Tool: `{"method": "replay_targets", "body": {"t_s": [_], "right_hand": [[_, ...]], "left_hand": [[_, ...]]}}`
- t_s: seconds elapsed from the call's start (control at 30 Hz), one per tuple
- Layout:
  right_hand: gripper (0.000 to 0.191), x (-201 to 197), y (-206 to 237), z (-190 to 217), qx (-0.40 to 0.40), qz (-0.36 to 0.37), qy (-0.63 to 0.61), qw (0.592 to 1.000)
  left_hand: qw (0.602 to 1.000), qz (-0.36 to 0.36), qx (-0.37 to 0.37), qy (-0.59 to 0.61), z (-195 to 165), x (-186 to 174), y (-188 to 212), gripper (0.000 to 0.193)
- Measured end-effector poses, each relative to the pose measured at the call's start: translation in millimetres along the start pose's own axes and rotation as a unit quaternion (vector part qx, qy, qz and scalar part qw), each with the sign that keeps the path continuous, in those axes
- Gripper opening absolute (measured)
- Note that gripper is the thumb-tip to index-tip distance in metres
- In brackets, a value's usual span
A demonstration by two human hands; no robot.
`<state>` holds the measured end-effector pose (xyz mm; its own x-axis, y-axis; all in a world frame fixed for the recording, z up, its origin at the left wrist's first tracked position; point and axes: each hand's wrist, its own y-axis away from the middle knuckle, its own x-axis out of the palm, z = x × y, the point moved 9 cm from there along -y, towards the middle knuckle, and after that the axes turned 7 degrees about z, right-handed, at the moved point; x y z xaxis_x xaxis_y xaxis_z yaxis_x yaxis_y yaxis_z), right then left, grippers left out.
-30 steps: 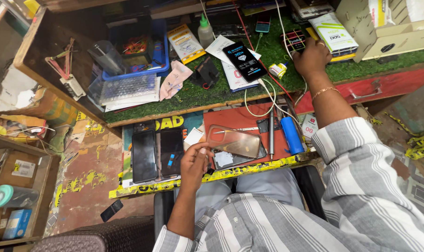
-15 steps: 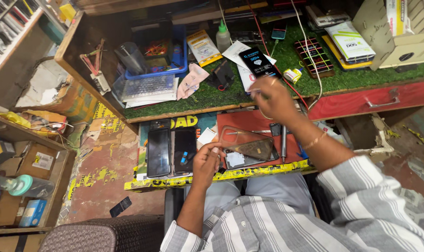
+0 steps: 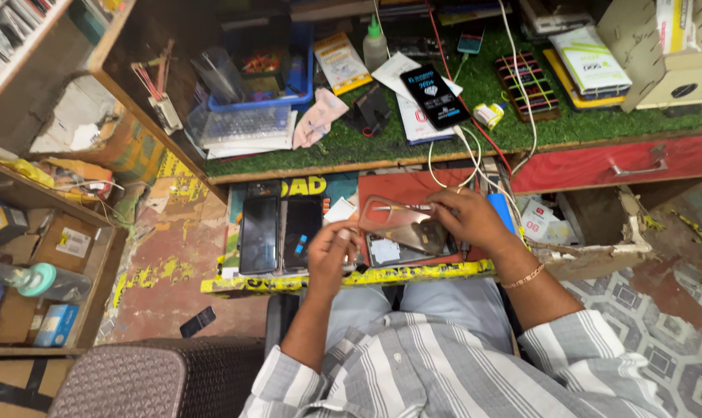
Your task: The person uses a metal prying tool to separate the screen from a smartphone chassis, then applies adhesive to the back of the screen. The person secures the screen to the chassis with multiple rubber bands and places the phone on the workbench.
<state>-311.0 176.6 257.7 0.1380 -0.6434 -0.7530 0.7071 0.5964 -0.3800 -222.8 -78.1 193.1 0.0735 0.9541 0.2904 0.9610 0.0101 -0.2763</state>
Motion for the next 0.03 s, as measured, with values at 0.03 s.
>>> {"method": "replay_targets", "body": {"t_s": [0.03], "right_hand": [[0.02, 0.0, 4.3, -9.6, 0.03, -0.001, -0.016, 0.999]], "left_hand": [[1.0, -0.003, -0.005, 0.001, -20.3, -23.3, 28.0, 0.025]]}}
